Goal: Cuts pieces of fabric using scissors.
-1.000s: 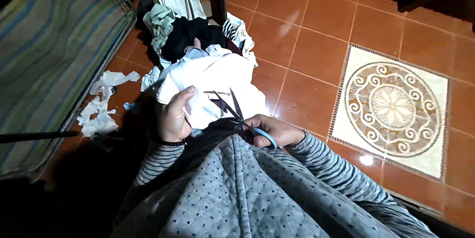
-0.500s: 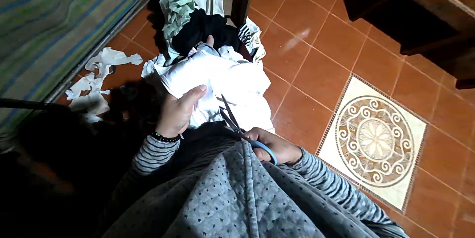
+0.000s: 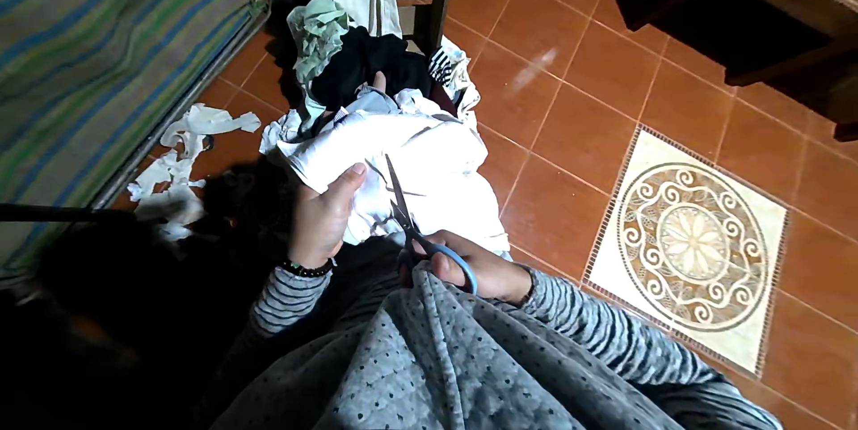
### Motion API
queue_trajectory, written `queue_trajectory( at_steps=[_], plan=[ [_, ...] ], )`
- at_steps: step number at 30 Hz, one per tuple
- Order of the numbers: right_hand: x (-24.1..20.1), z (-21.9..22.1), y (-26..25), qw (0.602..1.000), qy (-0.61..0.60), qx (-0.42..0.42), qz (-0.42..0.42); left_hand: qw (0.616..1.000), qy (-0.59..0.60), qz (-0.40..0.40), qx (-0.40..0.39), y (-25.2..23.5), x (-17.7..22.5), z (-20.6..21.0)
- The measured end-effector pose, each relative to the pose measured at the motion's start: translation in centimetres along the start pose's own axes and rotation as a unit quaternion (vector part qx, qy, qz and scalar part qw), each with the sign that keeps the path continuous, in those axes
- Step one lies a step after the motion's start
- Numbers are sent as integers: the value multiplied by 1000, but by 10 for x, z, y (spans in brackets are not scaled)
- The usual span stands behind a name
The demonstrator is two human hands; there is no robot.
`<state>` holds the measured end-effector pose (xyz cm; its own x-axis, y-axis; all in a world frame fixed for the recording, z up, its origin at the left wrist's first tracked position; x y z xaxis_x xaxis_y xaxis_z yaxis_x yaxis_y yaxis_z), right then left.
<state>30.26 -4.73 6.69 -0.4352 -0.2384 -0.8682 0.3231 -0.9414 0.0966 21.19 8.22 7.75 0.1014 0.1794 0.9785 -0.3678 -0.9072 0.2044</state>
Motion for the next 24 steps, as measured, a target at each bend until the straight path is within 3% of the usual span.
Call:
queue_trajectory(
  at_steps=[5, 9, 14, 24],
  plan=[
    [7, -3, -2, 999, -3, 26, -25, 990, -110, 78, 50, 10, 4, 5],
    [6, -9, -1, 996, -22, 66, -53, 987, -106, 115, 26, 14, 9, 18],
    [10, -12, 0, 991, -31, 112, -63, 993, -65, 99, 31, 11, 3, 23],
    [11, -15, 2, 991, -9, 115, -64, 992, -50, 105, 52, 13, 6, 25]
  ],
)
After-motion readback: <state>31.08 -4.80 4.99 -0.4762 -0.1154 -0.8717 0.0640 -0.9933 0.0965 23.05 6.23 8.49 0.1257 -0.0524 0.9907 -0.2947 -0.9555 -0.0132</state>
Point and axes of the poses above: each hand's wrist, its own y-axis away from the middle knuckle, its own z-axis out of the palm, x = y × z, the point moved 10 cm from there along -y, towards the middle knuckle, and after that the axes turned 15 degrees about -y, right-handed, at the moved point
